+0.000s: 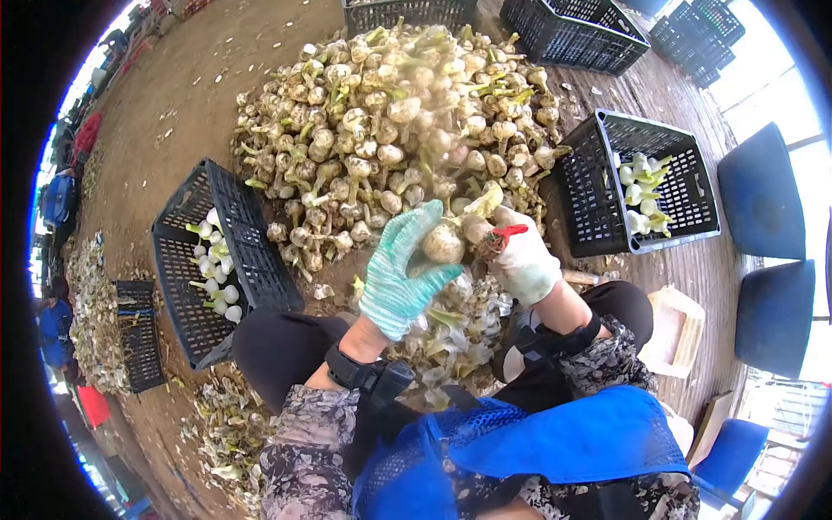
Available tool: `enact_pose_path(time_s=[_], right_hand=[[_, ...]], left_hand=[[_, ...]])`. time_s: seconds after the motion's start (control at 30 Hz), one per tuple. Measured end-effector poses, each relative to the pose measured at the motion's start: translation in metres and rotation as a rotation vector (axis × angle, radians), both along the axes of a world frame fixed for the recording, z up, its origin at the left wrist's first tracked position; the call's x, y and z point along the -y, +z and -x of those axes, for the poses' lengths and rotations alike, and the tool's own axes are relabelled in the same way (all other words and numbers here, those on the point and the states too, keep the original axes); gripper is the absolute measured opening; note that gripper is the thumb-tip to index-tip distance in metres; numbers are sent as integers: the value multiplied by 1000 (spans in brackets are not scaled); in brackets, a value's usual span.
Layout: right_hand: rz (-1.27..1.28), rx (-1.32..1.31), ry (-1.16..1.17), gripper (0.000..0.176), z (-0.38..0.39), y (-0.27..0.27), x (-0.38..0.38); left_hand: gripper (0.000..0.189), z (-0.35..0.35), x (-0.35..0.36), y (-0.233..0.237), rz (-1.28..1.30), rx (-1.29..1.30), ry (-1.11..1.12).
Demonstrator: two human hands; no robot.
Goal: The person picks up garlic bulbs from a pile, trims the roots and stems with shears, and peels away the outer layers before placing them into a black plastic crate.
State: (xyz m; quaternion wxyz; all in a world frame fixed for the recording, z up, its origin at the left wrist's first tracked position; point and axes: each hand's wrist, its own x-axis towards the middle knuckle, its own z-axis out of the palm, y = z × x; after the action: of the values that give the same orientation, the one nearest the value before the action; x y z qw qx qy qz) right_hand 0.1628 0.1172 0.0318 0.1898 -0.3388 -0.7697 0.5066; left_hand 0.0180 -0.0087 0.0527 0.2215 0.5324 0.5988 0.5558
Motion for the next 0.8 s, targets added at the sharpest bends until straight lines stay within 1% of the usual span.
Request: enact_pose_path(time_s=[0.07, 0.1, 0.13, 0.17, 0.2, 0.3, 0.33, 0.37, 0.4, 0.43, 0.47, 0.5, 0.53, 0.57, 0.6, 0.67, 0.73, 0.77, 0.8], right_hand=[[-384, -32, 204, 21, -8, -8, -11], [-576, -49, 307, 20, -11, -11, -12], [-253, -45, 291, 19, -10, -14, -9], [56, -48, 224, 21, -8, -14, -4], [296, -185, 105, 21, -9, -81, -9], [589, -389, -74, 24, -1, -59, 8], [580, -398, -84, 27, 3, -6, 16], [571, -408, -94, 31, 7, 19, 21], [-48, -253, -32, 33, 12, 12, 20], [-93, -252, 9, 33, 13, 14, 21], [-139, -251, 50, 33, 13, 17, 21], [-186, -250, 93, 32, 15, 19, 22], [56, -318, 55, 30, 17, 10, 24], [137, -346, 112, 30, 16, 8, 21], [218, -373, 168, 29, 13, 8, 15], [207, -251, 137, 26, 11, 7, 10], [-73, -184, 103, 24, 7, 13, 14], [-215, -150, 89, 24, 6, 21, 16], [-308, -218, 32, 12, 10, 31, 22]], left_hand=[[68, 1, -1, -1, -14, 42, -13], [69, -1, -1, 0, -38, -31, -3], [70, -3, -1, 3, -62, -105, 5], [71, -5, -2, 4, -87, -178, 11], [74, -5, -3, 3, -117, -313, 28], [73, -8, -3, -5, -108, -236, 49], [69, -14, -2, -7, -28, 118, 81], [59, -16, -3, -3, 32, 344, 141], [55, -15, -6, -3, 143, 681, 170], [57, -13, -11, -4, 256, 1016, 195], [66, -11, -14, -4, 371, 1349, 218], [66, -9, -15, -4, 386, 1353, 207], [65, -7, -15, -4, 399, 1359, 199], [65, -6, -14, -4, 413, 1366, 192], [58, -7, -12, -8, 368, 1248, 162], [52, -14, -6, -23, 284, 1008, 96], [55, -13, -4, -28, 210, 813, 18], [54, -10, -3, -18, 230, 831, -4], [53, -7, 0, -4, 248, 849, -24]])
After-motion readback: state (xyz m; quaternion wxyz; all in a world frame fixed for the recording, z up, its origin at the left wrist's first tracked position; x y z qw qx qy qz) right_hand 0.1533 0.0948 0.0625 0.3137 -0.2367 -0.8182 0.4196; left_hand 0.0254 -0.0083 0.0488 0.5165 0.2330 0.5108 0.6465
